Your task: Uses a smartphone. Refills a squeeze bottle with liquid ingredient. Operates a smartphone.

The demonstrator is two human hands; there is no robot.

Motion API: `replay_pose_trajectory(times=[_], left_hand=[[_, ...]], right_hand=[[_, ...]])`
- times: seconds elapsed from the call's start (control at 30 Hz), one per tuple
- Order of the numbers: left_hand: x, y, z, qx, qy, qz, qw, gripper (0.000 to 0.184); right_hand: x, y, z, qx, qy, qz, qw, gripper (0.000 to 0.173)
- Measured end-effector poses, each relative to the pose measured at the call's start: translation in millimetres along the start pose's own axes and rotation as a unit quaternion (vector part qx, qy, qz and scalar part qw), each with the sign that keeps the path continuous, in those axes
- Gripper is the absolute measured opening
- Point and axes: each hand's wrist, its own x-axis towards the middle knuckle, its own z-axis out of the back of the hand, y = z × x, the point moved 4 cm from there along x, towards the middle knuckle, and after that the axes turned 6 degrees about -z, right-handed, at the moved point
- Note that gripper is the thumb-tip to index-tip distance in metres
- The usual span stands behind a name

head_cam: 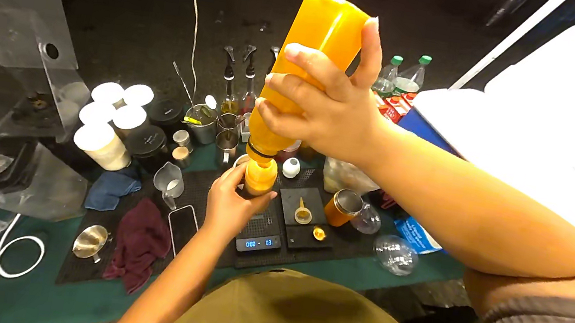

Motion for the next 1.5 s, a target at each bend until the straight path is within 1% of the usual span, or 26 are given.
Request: replay_pose_trajectory(times=[0.17,0.27,0.43,0.5,0.63,0.8,0.93,1.0,1.07,1.1,1.17,1.27,1.33,1.4,1.5], left_hand=[[1,2,-2,-0.003,0.005,0.003,1.000,0.054],[1,3,-3,-0.003,0.003,-0.003,1.000,0.054],[1,4,-2,-0.004,0.005,-0.005,1.000,0.056],[2,4,-2,-0.004,0.005,-0.009,1.000,0.057],[2,3,-1,-0.006,0.015,0.011,1.000,0.059],[1,2,0,-0.004,0.023,0.029,0.999,0.060],[1,2,1,0.003,0.022,0.033,0.999,0.062],[0,2,1,0.007,0.025,0.039,0.999,0.062],[-1,2,1,0.010,0.026,0.043,0.999,0.063],[-1,2,1,0.009,0.028,0.050,0.998,0.063],[-2,3,1,0.016,0.037,0.064,0.997,0.064],[-2,4,-1,0.030,0.055,0.072,0.995,0.064],[-3,5,-3,0.039,0.072,0.069,0.994,0.063],[-4,7,-6,0.054,0.090,0.060,0.993,0.061],[-4,11,-13,0.074,0.117,0.051,0.989,0.060]], right_hand=[[-3,0,-3,0.012,0.002,-0.002,1.000,0.020],[-8,-1,-5,0.001,0.014,-0.013,1.000,0.023],[-25,-2,-15,0.038,0.017,-0.082,0.996,0.027],[-34,-3,-22,0.066,0.036,-0.119,0.990,0.035],[-50,-4,-31,0.131,0.093,-0.222,0.962,0.053],[-69,-1,-42,0.188,0.148,-0.334,0.912,0.062],[-76,6,-45,0.229,0.194,-0.397,0.867,0.060],[-80,9,-46,0.229,0.187,-0.398,0.868,0.059],[-81,10,-44,0.203,0.167,-0.373,0.890,0.061],[-81,11,-41,0.179,0.151,-0.351,0.906,0.063],[-81,12,-36,0.128,0.109,-0.297,0.940,0.060],[-81,12,-30,0.074,0.078,-0.222,0.969,0.052],[-79,10,-26,0.064,0.095,-0.185,0.976,0.049],[-78,8,-23,0.083,0.136,-0.168,0.973,0.049],[-77,6,-22,0.133,0.237,-0.185,0.944,0.059]])
